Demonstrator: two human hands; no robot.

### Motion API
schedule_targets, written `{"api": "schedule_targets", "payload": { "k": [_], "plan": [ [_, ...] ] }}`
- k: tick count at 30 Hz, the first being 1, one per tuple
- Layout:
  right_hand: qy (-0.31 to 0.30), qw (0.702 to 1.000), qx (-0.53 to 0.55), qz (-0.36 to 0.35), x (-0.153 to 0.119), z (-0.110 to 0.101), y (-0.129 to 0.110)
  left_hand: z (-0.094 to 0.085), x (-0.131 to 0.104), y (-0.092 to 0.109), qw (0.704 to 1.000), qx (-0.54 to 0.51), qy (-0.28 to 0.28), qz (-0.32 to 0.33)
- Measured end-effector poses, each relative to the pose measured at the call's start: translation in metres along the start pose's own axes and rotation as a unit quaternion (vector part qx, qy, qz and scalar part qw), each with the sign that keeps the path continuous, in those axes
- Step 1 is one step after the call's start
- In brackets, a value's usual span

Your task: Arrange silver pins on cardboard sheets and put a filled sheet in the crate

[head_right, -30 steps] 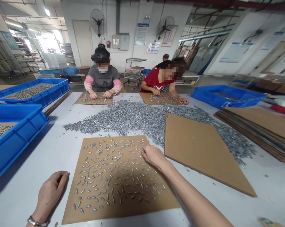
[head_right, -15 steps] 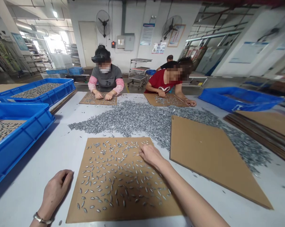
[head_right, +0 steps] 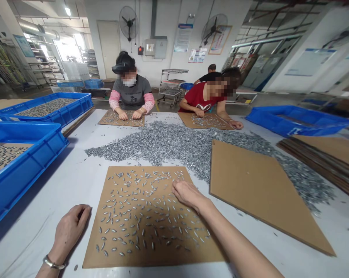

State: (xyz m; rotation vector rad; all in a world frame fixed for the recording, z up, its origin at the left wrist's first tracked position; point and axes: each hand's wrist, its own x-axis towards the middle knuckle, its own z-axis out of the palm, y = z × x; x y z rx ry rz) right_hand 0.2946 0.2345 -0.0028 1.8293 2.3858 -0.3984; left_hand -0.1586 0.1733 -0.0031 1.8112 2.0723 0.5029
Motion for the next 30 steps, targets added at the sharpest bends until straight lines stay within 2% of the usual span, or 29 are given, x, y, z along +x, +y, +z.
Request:
{"api": "schedule_targets", "payload": {
  "k": [3,7,11,17,22,30],
  "plan": [
    [-0.014,1.0,0.024,-0.004,0.003,-0.003,0.005,0.001,0.0,-0.001,1.0,0.004,0.001,0.002],
    [-0.002,0.999,0.045,0.023,0.005,-0.009,0.005,0.003,0.0,-0.004,1.0,0.009,0.007,0.001],
    [0.012,0.998,0.061,-0.01,0.002,-0.009,-0.004,0.005,0.001,-0.006,1.0,0.006,0.018,0.015],
    [-0.016,1.0,-0.021,-0.014,-0.001,-0.007,-0.019,0.005,0.0,-0.005,1.0,0.004,0.013,0.016],
    [-0.03,0.998,-0.039,-0.032,-0.002,-0.003,-0.02,0.005,-0.002,-0.004,0.999,0.005,0.017,0.029],
    [0.021,0.997,-0.065,-0.029,-0.005,0.009,-0.025,0.003,-0.003,-0.001,1.0,0.0,0.009,0.027]
  ]
}}
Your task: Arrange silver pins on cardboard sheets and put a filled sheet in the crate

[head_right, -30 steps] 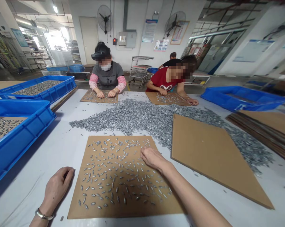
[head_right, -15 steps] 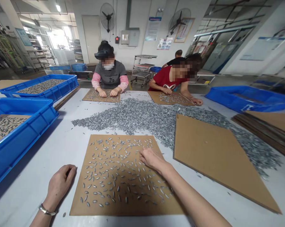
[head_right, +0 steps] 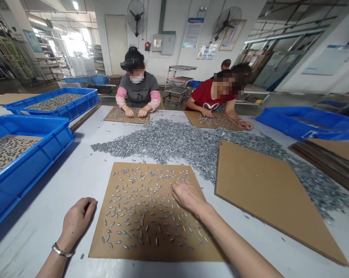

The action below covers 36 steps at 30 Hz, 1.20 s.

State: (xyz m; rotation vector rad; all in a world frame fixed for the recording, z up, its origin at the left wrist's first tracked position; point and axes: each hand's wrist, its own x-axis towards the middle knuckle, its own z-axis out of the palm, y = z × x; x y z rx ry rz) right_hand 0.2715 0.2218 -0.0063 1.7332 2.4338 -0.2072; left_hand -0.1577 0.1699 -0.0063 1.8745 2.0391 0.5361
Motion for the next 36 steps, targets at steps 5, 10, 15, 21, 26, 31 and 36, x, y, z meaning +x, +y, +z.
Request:
{"api": "schedule_targets", "payload": {
  "k": [5,10,15,21,26,31,36],
  "plan": [
    [-0.014,0.999,0.042,-0.005,-0.007,-0.002,0.002,-0.002,0.0,-0.002,1.0,-0.024,-0.003,0.0],
    [0.019,0.995,0.102,-0.015,0.003,-0.002,0.017,-0.025,0.004,0.023,0.994,-0.074,0.036,0.072],
    [0.037,0.993,0.107,-0.042,0.028,0.005,0.019,-0.024,0.024,0.098,0.973,-0.085,-0.052,0.209],
    [0.044,0.99,0.13,-0.044,0.035,0.009,0.011,0.034,0.06,0.168,0.943,0.029,-0.18,0.278],
    [0.041,0.984,0.169,-0.049,0.032,0.006,0.014,0.073,0.077,0.193,0.931,0.089,-0.202,0.29],
    [0.07,0.975,0.192,-0.082,0.038,-0.007,0.006,0.09,0.088,0.202,0.915,0.137,-0.223,0.307],
    [0.081,0.977,0.164,-0.107,0.048,-0.012,-0.015,0.096,0.095,0.204,0.901,0.173,-0.231,0.323]
  ]
}}
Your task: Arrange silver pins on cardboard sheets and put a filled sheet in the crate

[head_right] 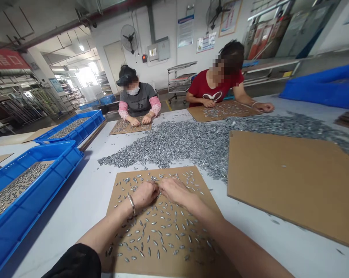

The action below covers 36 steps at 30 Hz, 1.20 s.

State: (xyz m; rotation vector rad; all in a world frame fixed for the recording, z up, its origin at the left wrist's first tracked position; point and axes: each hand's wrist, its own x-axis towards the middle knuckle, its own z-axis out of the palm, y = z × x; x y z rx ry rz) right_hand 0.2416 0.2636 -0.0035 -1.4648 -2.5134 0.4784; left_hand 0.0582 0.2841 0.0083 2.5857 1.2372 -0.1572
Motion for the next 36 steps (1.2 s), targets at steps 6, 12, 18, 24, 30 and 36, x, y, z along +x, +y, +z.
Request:
{"api": "schedule_targets", "payload": {
  "k": [6,12,18,24,30,36],
  "plan": [
    [-0.006,1.0,0.004,0.004,-0.001,0.003,-0.003,-0.002,0.002,0.0,1.0,0.019,-0.01,0.002],
    [0.05,0.991,0.08,0.093,-0.017,-0.018,0.021,-0.01,-0.005,0.006,1.0,0.019,0.008,0.011],
    [0.026,0.993,0.058,0.104,-0.038,-0.022,0.044,-0.003,-0.002,0.025,0.999,0.016,-0.001,0.03],
    [-0.003,0.996,0.003,0.088,-0.05,-0.01,0.028,0.005,0.005,0.027,1.0,0.019,0.006,0.024],
    [-0.018,0.997,0.008,0.075,-0.048,-0.003,0.027,0.003,0.006,0.021,0.999,0.013,-0.011,0.035],
    [-0.03,0.995,0.0,0.094,-0.047,-0.006,0.028,-0.003,0.007,0.023,0.999,0.014,-0.029,0.031]
  ]
}}
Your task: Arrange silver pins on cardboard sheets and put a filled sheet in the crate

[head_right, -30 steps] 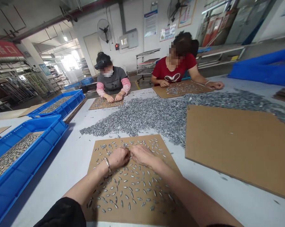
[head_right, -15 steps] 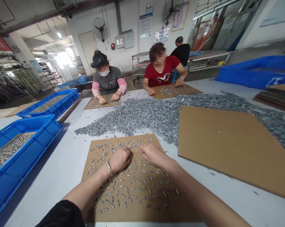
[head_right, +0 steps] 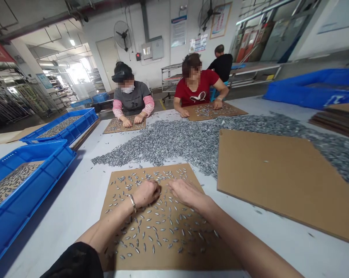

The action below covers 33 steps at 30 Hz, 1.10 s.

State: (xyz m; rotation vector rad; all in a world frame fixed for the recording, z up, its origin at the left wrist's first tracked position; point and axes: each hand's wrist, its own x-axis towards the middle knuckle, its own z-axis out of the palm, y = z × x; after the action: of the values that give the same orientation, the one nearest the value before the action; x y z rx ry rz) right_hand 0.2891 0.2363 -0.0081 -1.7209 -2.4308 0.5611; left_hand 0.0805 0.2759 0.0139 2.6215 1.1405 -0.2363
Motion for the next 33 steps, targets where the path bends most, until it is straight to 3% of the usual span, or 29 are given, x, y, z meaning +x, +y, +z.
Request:
{"api": "schedule_targets", "payload": {
  "k": [6,11,16,21,28,33],
  "plan": [
    [-0.014,0.999,-0.031,-0.022,0.0,-0.004,-0.001,-0.012,-0.001,0.01,0.999,0.005,-0.035,-0.021],
    [0.014,0.996,-0.071,-0.054,0.001,0.004,-0.003,-0.021,0.001,0.018,0.995,-0.004,-0.074,-0.06],
    [-0.016,0.997,-0.055,-0.053,-0.001,0.001,-0.002,-0.027,0.008,0.024,0.989,-0.005,-0.111,-0.094],
    [0.026,0.999,-0.017,-0.013,-0.004,-0.014,0.002,-0.028,0.019,0.023,0.985,-0.002,-0.134,-0.105],
    [0.03,0.999,-0.029,0.005,-0.008,-0.018,0.001,-0.028,0.017,0.021,0.988,-0.012,-0.099,-0.122],
    [0.032,0.999,-0.004,-0.011,-0.006,-0.015,-0.003,-0.048,-0.003,-0.002,0.99,-0.028,-0.027,-0.135]
  ]
}}
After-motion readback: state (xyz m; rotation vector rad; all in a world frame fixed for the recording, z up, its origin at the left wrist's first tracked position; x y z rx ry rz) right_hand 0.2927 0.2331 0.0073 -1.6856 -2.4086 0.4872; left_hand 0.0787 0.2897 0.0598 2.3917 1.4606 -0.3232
